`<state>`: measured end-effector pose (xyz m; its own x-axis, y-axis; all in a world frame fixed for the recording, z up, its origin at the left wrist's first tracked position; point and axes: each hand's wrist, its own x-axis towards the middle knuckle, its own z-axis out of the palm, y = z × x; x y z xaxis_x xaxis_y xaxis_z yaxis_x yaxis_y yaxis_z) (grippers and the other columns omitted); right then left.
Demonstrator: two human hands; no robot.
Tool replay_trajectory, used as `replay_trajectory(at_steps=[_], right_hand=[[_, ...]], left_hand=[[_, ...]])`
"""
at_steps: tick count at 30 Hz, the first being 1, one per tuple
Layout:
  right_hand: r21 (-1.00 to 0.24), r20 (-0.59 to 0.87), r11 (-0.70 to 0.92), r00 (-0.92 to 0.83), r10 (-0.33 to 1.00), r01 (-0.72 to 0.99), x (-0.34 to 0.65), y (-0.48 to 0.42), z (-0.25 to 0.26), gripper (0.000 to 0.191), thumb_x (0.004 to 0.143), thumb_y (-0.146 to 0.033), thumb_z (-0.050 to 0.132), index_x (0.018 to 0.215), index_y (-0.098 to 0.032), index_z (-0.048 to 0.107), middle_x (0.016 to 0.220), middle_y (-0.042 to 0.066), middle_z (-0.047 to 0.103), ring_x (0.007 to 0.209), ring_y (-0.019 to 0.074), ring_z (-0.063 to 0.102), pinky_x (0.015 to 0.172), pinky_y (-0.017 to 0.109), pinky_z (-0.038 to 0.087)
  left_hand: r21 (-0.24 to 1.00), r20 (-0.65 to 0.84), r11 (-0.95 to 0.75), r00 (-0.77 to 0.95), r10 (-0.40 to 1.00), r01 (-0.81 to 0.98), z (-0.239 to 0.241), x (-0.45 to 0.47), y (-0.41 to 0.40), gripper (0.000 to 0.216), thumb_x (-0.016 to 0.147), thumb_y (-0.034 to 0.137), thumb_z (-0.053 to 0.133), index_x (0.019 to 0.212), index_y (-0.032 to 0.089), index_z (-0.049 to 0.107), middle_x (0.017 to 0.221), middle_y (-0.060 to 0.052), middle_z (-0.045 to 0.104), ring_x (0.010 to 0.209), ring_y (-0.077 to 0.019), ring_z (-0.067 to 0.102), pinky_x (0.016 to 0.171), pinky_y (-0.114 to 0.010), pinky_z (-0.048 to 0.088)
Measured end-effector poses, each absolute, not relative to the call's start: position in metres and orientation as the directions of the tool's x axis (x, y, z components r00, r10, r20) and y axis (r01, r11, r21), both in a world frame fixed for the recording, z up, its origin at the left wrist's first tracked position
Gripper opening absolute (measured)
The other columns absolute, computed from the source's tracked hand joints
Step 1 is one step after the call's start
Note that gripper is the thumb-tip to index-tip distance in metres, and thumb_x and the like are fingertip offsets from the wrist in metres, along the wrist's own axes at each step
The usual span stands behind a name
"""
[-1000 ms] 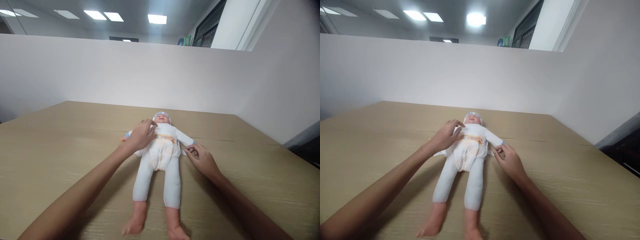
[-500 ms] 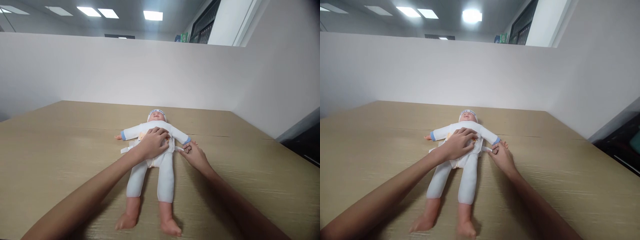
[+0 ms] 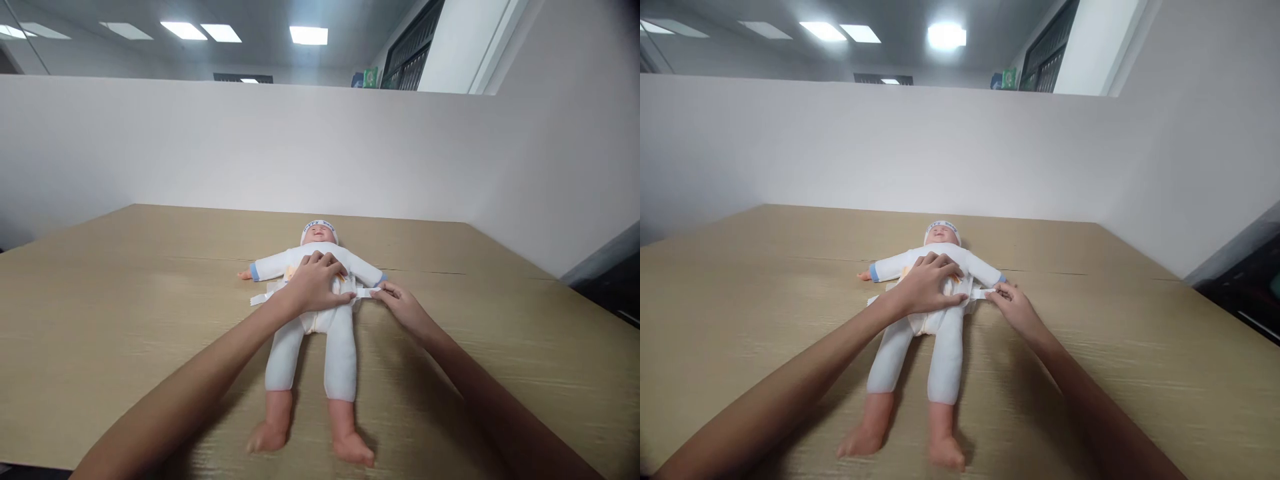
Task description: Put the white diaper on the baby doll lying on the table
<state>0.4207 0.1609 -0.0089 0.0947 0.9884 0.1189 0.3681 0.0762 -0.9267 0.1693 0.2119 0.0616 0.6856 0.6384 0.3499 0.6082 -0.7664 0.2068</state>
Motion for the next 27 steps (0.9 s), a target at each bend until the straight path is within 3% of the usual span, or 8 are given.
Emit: replay_trajectory(at_steps=[5,9,15,20,24,27], right_hand=[[-0.958,0.125,0.091,0.111,0.986,0.271,0.405,0.163,0.0,0.045,0.075,-0.063,0.073,0.072,-0.023,0.056,0.069,-0.004,0.048,0.068,0.0154,0.042,0.065,0.029,0.032],[-0.967,0.131,0.106,0.096,0.987,0.233,0.392,0.173,0.008,0.044,0.076,-0.061,0.072,0.067,-0.023,0.052,0.062,-0.005,0.042,0.062,0.0139,0.035,0.061,0.029,0.027],[-0.961,0.166,0.148,0.057,0.985,0.234,0.366,0.202,0.012,0.053,0.08,-0.066,0.068,0.061,-0.024,0.043,0.062,-0.005,0.041,0.061,0.0133,0.037,0.06,0.029,0.032],[-0.949,0.175,0.151,0.065,0.982,0.278,0.351,0.212,0.004,0.052,0.083,-0.07,0.065,0.067,-0.023,0.05,0.064,-0.004,0.046,0.062,0.0148,0.041,0.058,0.029,0.033],[-0.934,0.227,0.195,0.079,0.971,0.298,0.348,0.19,0.003,0.053,0.089,-0.075,0.063,0.085,-0.022,0.06,0.079,0.002,0.061,0.075,0.02,0.056,0.066,0.031,0.045],[-0.814,0.426,0.356,0.055,0.903,0.458,0.35,0.162,0.001,0.043,0.099,-0.064,0.061,0.109,-0.023,0.067,0.112,0.01,0.071,0.107,0.0282,0.064,0.092,0.041,0.053]], left_hand=[[0.184,0.34,-0.758,0.683,0.646,0.626,0.061,0.171,0.211,0.056,0.088,0.063,0.073,0.125,0.021,0.069,0.127,-0.012,0.068,0.122,-0.0349,0.055,0.109,-0.051,0.045],[0.201,0.341,-0.747,0.669,0.66,0.634,0.059,0.171,0.212,0.075,0.087,0.064,0.073,0.141,0.015,0.058,0.137,-0.015,0.066,0.127,-0.0371,0.053,0.11,-0.051,0.044],[0.202,0.332,-0.744,0.67,0.664,0.637,0.06,0.17,0.211,0.082,0.087,0.063,0.072,0.148,0.011,0.053,0.145,-0.016,0.063,0.132,-0.0392,0.052,0.114,-0.054,0.04],[0.208,0.332,-0.746,0.672,0.662,0.633,0.059,0.171,0.211,0.085,0.086,0.058,0.073,0.154,0.012,0.049,0.141,-0.015,0.065,0.13,-0.0379,0.052,0.113,-0.053,0.041],[0.216,0.344,-0.748,0.668,0.66,0.628,0.057,0.17,0.212,0.083,0.085,0.055,0.074,0.152,0.013,0.05,0.139,-0.014,0.066,0.129,-0.0376,0.053,0.114,-0.053,0.04],[0.231,0.346,-0.75,0.669,0.658,0.619,0.057,0.169,0.212,0.08,0.086,0.054,0.074,0.151,0.014,0.05,0.14,-0.013,0.066,0.127,-0.0367,0.054,0.112,-0.052,0.041]])
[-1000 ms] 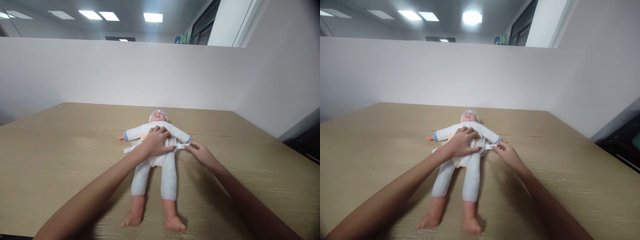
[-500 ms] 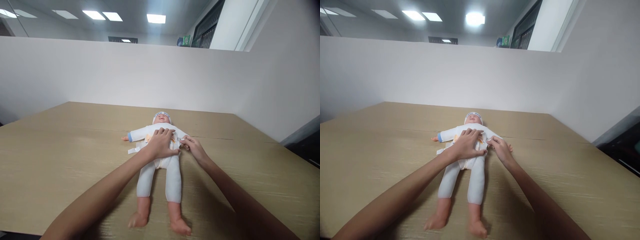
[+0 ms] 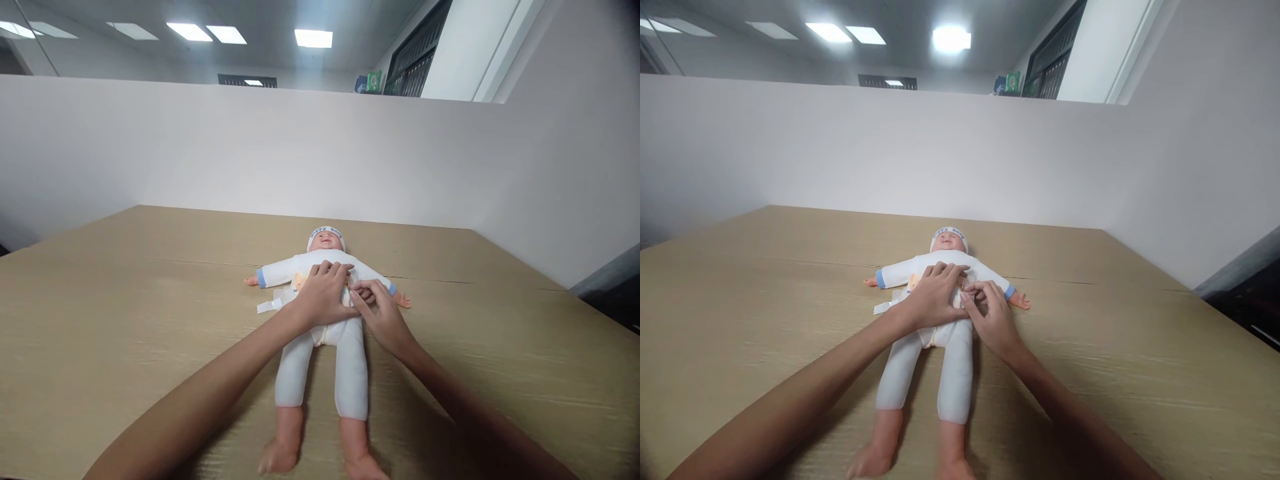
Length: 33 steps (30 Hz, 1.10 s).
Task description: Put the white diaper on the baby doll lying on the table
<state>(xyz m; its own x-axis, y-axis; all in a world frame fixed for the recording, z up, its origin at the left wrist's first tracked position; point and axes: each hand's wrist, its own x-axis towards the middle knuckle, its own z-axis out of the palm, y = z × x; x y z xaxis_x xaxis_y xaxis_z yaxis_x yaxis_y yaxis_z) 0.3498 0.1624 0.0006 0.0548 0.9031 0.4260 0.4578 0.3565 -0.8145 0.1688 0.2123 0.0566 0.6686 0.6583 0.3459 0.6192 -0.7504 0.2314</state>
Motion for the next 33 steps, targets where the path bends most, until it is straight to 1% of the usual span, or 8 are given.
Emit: replay_trajectory(at_steps=[2,5,8,13,18,23,26,33], right_hand=[[-0.709,0.53,0.453,-0.015,0.848,0.54,0.351,0.146,-0.002,0.037,0.106,-0.054,0.057,0.126,-0.025,0.067,0.137,0.012,0.066,0.132,0.031,0.058,0.113,0.049,0.047],[-0.71,0.526,0.497,-0.095,0.845,0.498,0.352,0.132,-0.007,0.045,0.112,-0.048,0.047,0.153,-0.03,0.051,0.16,0.009,0.053,0.152,0.0284,0.045,0.126,0.051,0.038],[-0.708,0.515,0.516,-0.147,0.844,0.482,0.35,0.131,-0.01,0.052,0.114,-0.046,0.041,0.164,-0.031,0.039,0.168,0.007,0.045,0.158,0.0266,0.039,0.13,0.049,0.035],[-0.626,0.546,0.561,-0.209,0.811,0.542,0.35,0.14,-0.017,0.053,0.115,-0.044,0.036,0.167,-0.031,0.039,0.17,0.006,0.042,0.159,0.0257,0.037,0.134,0.05,0.029],[-0.559,0.584,0.59,-0.227,0.779,0.583,0.35,0.142,-0.014,0.053,0.115,-0.047,0.033,0.164,-0.029,0.044,0.168,0.008,0.045,0.159,0.0281,0.036,0.133,0.055,0.03],[-0.531,0.581,0.631,-0.299,0.757,0.565,0.353,0.142,-0.009,0.058,0.114,-0.051,0.031,0.166,-0.026,0.038,0.172,0.009,0.04,0.163,0.029,0.031,0.134,0.058,0.026],[-0.492,0.59,0.641,-0.316,0.743,0.59,0.357,0.144,-0.01,0.057,0.114,-0.052,0.031,0.164,-0.026,0.039,0.17,0.01,0.043,0.161,0.0299,0.034,0.133,0.059,0.028],[-0.335,0.668,0.614,-0.28,0.69,0.715,0.344,0.153,0.018,0.048,0.111,-0.043,0.046,0.157,-0.028,0.046,0.16,0.008,0.055,0.157,0.0312,0.039,0.128,0.057,0.033]], left_hand=[[0.229,0.344,-0.755,0.674,0.654,0.615,0.057,0.168,0.212,0.078,0.089,0.058,0.072,0.15,0.015,0.05,0.139,-0.013,0.066,0.126,-0.0366,0.054,0.111,-0.052,0.042],[0.215,0.344,-0.756,0.676,0.652,0.619,0.057,0.167,0.212,0.076,0.089,0.062,0.072,0.147,0.015,0.053,0.138,-0.014,0.066,0.126,-0.037,0.054,0.111,-0.053,0.042],[0.216,0.345,-0.75,0.67,0.658,0.625,0.056,0.169,0.212,0.074,0.088,0.06,0.073,0.145,0.016,0.054,0.138,-0.013,0.065,0.126,-0.0367,0.054,0.111,-0.054,0.043],[0.257,0.325,-0.743,0.669,0.669,0.618,0.058,0.169,0.214,0.079,0.085,0.057,0.078,0.148,0.016,0.052,0.142,-0.015,0.065,0.129,-0.0385,0.053,0.114,-0.057,0.042],[0.549,0.251,-0.746,0.777,0.577,0.376,0.082,0.144,0.219,0.091,0.086,0.056,0.08,0.161,0.025,0.039,0.162,-0.014,0.052,0.149,-0.0354,0.047,0.122,-0.054,0.041],[0.743,0.326,-0.568,0.55,0.769,0.354,0.076,0.091,0.219,0.056,0.102,0.056,0.058,0.151,0.028,0.053,0.16,-0.009,0.056,0.147,-0.0288,0.053,0.118,-0.042,0.047],[0.717,0.315,-0.495,0.406,0.858,0.49,0.044,0.056,0.22,0.045,0.103,0.056,0.054,0.134,0.024,0.063,0.145,-0.01,0.067,0.133,-0.0295,0.061,0.115,-0.045,0.048],[0.429,0.286,-0.417,0.317,0.904,0.801,-0.002,0.015,0.217,0.032,0.1,0.051,0.054,0.106,0.021,0.061,0.115,-0.011,0.072,0.114,-0.0317,0.064,0.1,-0.046,0.046]])
